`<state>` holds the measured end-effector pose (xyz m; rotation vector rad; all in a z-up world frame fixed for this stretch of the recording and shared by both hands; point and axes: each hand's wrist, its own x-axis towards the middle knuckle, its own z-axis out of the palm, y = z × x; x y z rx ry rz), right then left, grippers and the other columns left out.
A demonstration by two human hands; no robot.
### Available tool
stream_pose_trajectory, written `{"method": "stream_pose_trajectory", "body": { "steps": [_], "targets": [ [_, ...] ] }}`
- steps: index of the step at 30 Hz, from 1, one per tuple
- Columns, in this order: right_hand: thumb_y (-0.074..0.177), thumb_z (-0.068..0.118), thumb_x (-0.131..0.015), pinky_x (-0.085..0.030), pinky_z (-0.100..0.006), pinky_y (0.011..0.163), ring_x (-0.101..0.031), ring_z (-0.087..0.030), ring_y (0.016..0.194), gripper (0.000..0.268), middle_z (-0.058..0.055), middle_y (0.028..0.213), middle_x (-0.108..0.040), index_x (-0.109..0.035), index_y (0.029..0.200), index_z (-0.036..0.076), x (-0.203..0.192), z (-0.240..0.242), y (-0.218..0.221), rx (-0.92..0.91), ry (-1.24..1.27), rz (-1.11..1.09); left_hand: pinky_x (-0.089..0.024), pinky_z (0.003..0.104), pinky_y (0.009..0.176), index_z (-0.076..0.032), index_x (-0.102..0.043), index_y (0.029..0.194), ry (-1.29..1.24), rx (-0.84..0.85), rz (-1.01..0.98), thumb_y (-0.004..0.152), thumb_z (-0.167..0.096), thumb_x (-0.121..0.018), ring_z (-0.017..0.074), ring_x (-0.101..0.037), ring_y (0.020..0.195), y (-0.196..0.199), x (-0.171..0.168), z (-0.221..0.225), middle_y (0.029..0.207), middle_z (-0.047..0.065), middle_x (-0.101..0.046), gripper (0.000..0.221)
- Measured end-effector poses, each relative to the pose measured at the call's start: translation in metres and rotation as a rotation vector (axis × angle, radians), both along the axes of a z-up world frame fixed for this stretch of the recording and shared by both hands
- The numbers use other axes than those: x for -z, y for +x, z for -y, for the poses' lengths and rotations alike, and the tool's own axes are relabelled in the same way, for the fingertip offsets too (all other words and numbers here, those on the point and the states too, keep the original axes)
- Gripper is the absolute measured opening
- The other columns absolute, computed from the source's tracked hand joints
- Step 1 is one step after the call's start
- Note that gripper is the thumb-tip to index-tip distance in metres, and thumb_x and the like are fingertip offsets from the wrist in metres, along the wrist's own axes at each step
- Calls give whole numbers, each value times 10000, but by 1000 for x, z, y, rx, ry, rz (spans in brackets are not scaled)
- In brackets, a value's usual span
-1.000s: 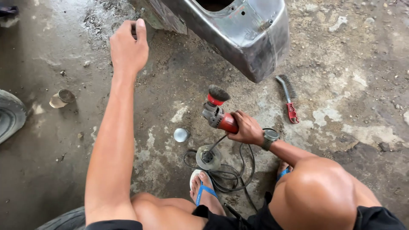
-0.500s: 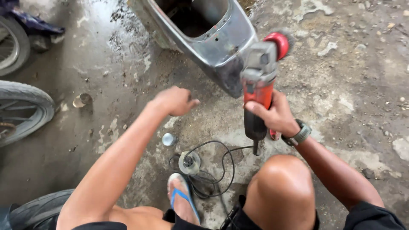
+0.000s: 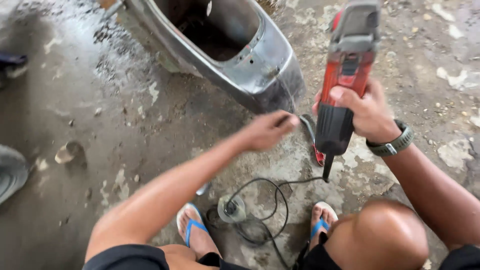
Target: Using an angle grinder to sand a motorcycle body panel and a screwdriver to clean out a groove.
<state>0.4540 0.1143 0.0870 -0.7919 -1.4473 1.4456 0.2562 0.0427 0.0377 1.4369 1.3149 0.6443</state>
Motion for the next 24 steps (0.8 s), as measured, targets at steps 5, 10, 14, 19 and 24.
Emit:
{"method": "stream_pose_trajectory", "body": {
  "steps": [5,10,14,19,24],
  "targets": [
    [898,217,-694,-612,-369,653,-715,-202,742,242,-186,845,-719,-691,986,-9,-20,9,-52,-88,-6,132,-448,544,1091,-22,-455,1412,-65,-75,513,943,-635,-468,386,-528,1308,20,-19,7,1329,262,-573,772],
    [940,219,-651,-600,-375,751,-722,-209,816,235,-170,889,-730,-697,1025,5,-29,13,-84,-85,35,201,-488,478,914,-46,-556,1233,-139,-350,666,969,-652,-501,241,-565,1104,12,-17,7,1077,166,-620,663],
    [991,186,-618,-570,-341,714,-645,-169,779,174,-110,860,-676,-670,1063,37,-32,36,-109,57,-59,193,-527,434,712,-129,-636,1017,-39,-478,428,805,-670,-643,292,-690,869,-12,-39,22,821,128,-685,581],
    [1042,237,-538,-581,-360,756,-642,-176,812,272,-140,901,-678,-658,1143,14,-23,72,-135,231,-142,102,-542,467,698,-124,-645,1121,-38,-469,337,764,-670,-657,358,-717,868,-35,-37,45,818,164,-709,653],
    [985,302,-486,-574,-380,748,-644,-220,840,414,-155,968,-664,-606,1284,43,26,80,-127,318,-211,15,-492,530,781,-33,-608,1029,-155,-380,402,947,-649,-411,434,-668,945,-43,-32,52,895,279,-674,652]
  ]
}}
